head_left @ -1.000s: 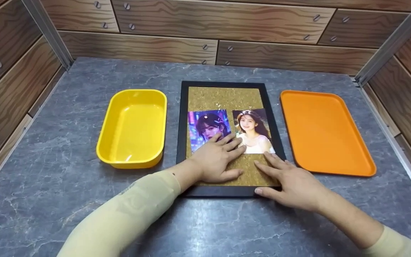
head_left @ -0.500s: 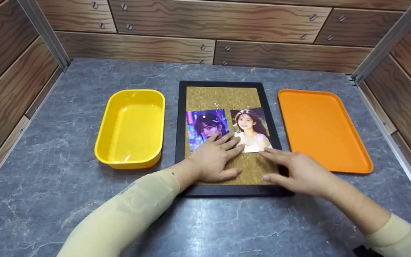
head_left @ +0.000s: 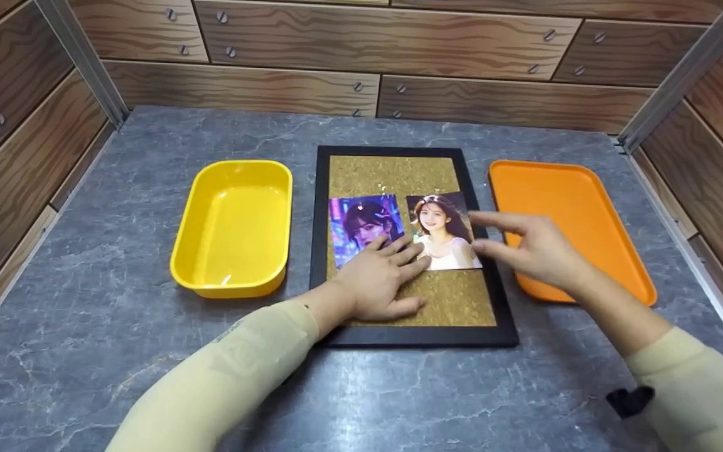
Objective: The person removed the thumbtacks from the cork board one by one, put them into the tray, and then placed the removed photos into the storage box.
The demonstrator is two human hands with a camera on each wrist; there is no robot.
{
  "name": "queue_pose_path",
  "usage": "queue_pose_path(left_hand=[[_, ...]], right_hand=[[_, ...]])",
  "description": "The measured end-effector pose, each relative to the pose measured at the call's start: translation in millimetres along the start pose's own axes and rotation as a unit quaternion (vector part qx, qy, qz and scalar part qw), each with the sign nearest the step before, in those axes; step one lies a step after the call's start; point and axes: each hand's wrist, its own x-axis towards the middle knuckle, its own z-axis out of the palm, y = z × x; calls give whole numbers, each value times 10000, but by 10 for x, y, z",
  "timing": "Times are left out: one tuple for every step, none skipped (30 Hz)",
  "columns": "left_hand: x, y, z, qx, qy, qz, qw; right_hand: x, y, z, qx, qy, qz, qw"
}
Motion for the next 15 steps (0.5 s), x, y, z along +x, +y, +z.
queue_pose_path(left_hand=[[0, 0, 2, -6, 2, -2, 10000], [0, -1, 3, -12, 4, -3, 10000], [2, -1, 4, -19, 10, 3, 10000], [2, -2, 6, -32, 11, 3, 10000], [2, -2, 6, -39, 11, 2, 10000], [2, -3, 7, -40, 16, 5, 10000], [2, -4, 7, -38, 23, 8, 10000], [2, -5, 8, -35, 28, 11, 10000], [1, -5, 9, -34, 28, 10, 10000], [-1, -6, 11, -29, 27, 8, 10000], [-2, -5, 11, -24, 29, 6, 10000], [-2, -5, 11, -25, 27, 3, 10000], [-2, -5, 11, -28, 22, -2, 10000], [-2, -4, 12, -29, 19, -6, 10000], [-1, -3, 12, -30, 18, -7, 10000]], right_hand=[[40, 17, -6, 188, 65, 98, 9998], [79, 33, -11, 343, 123, 169, 9992], [115, 50, -14, 502, 175, 237, 9983], [151, 67, -16, 651, 207, 286, 9973], [187, 83, -18, 800, 244, 325, 9960], [221, 99, -19, 942, 273, 354, 9946], [255, 115, -19, 1083, 293, 388, 9929], [290, 130, -20, 1210, 318, 411, 9913], [324, 146, -21, 1344, 341, 436, 9894], [359, 161, -22, 1455, 365, 458, 9876], [394, 176, -24, 1554, 401, 470, 9859], [429, 193, -25, 1643, 434, 493, 9842], [465, 211, -25, 1723, 472, 515, 9826], [500, 228, -26, 1789, 507, 537, 9811], [535, 246, -25, 1843, 540, 563, 9798]])
